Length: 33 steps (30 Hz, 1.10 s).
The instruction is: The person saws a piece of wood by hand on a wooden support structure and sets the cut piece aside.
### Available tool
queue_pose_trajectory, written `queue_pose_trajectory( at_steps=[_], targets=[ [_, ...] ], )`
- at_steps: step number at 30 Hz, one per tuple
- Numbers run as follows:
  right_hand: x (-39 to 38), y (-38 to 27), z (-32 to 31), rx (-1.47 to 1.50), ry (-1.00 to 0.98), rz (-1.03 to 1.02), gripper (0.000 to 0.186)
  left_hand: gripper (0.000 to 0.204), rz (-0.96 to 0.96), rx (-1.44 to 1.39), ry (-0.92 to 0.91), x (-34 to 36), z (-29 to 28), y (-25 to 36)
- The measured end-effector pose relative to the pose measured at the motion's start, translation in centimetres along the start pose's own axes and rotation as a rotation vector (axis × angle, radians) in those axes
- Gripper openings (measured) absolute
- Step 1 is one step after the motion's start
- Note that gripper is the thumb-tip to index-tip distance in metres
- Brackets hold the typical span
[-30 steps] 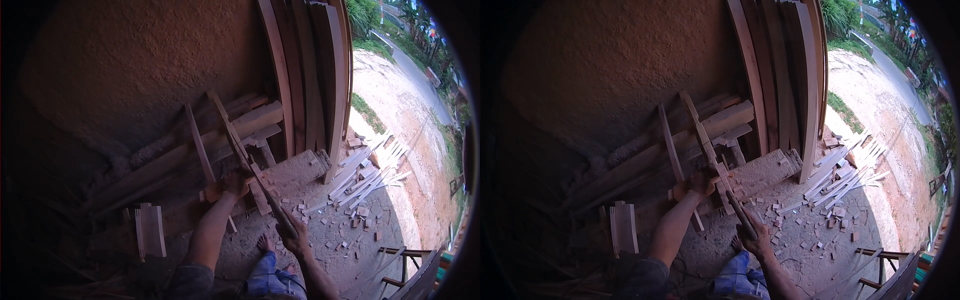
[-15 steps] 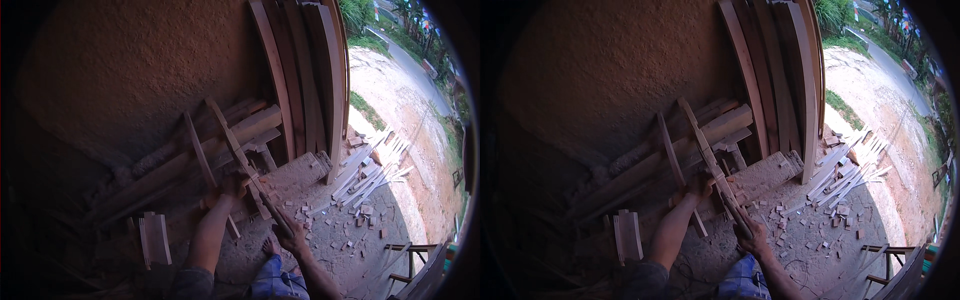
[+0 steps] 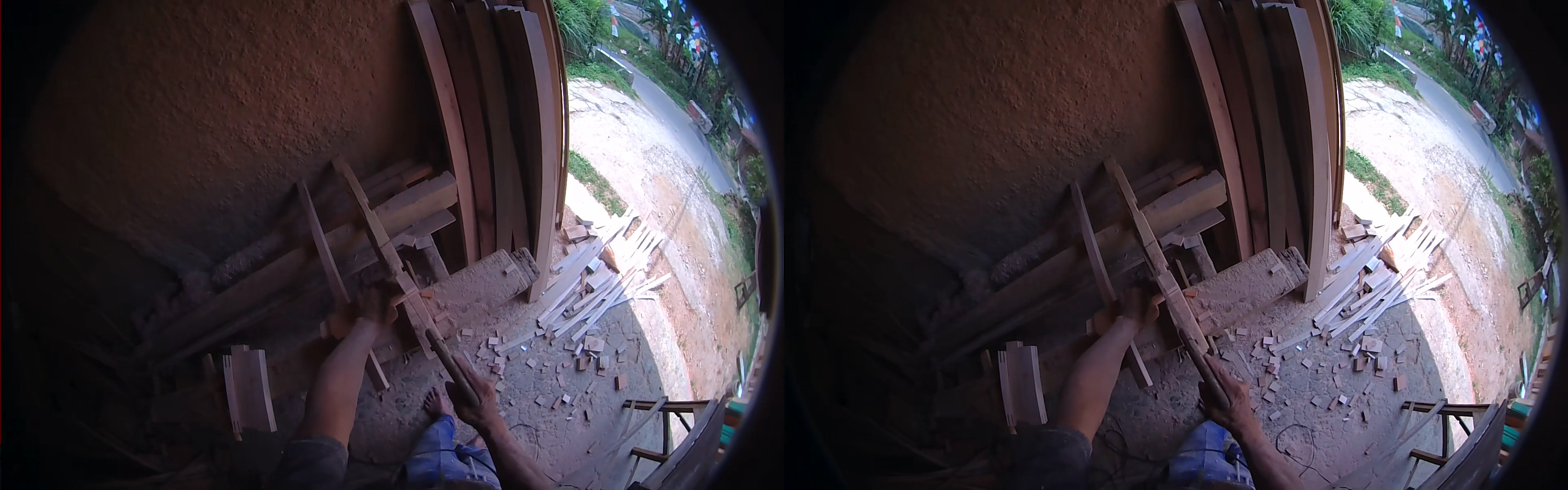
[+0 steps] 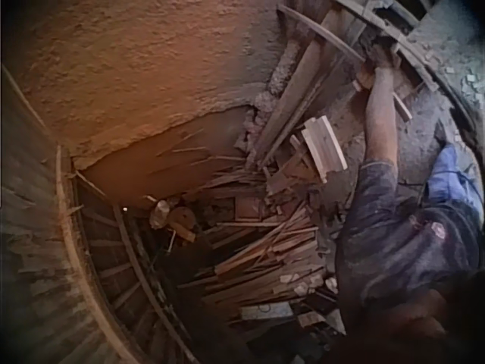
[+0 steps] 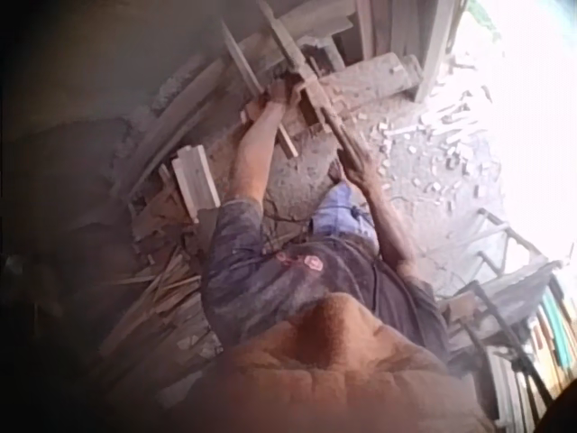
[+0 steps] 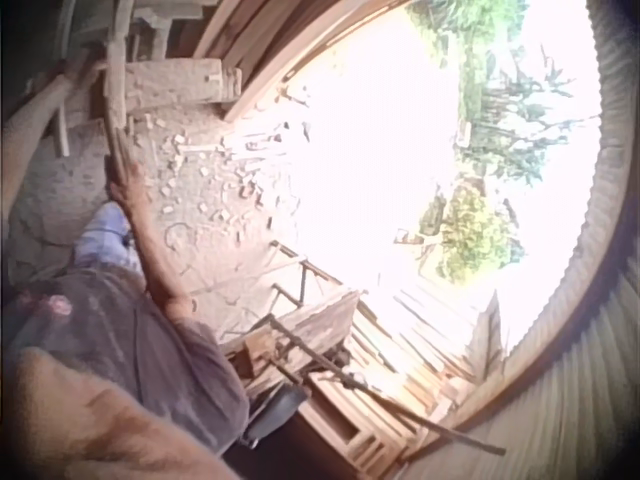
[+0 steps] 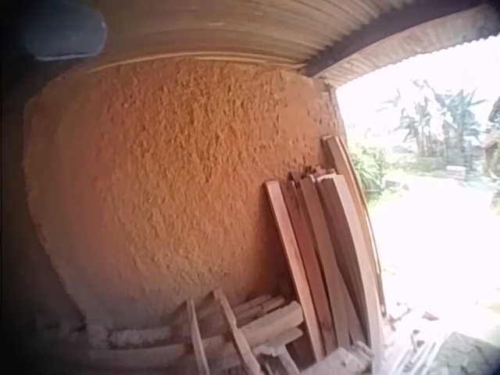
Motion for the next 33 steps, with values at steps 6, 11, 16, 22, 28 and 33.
queue_pose_trajectory(
  at_steps=[6,11,16,22,28,33],
  targets=[
    [-8.6,-0.3,-5.4,-0.191,-0.008,-0.048,0.056,0.040,0.044,0.234,0.245,-0.7,0.3,-1.9],
    [0.3,0.6,1.0,-0.077,-0.098,0.053,0.055,0.032,0.236,0.208,0.220,-1.3,-0.2,1.3],
    [1.9,0.7,1.3,-0.047,0.040,-0.034,0.053,0.030,0.204,0.080,0.209,-0.5,-0.9,1.7],
    [-0.5,-7.0,-4.3,-0.127,0.242,-0.273,0.052,0.043,0.146,0.060,0.128,2.6,1.0,-4.8],
    [-3.1,-5.6,-8.2,-0.092,0.284,-0.233,0.053,0.056,0.164,-0.274,-0.011,-0.1,-3.7,-3.8],
    [-6.6,3.2,-7.6,0.167,0.172,0.229,0.054,0.055,0.200,-0.448,-0.218,0.6,-2.6,-1.8]
  ],
)
Point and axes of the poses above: each hand's wrist, its own x-axis towards the middle knuckle, its own z-axis out of the palm, y = z × x, the point moved 10 cm from there along x, towards the middle knuckle, and after that the axes turned 14 degrees about -x, right-handed, at the moved point
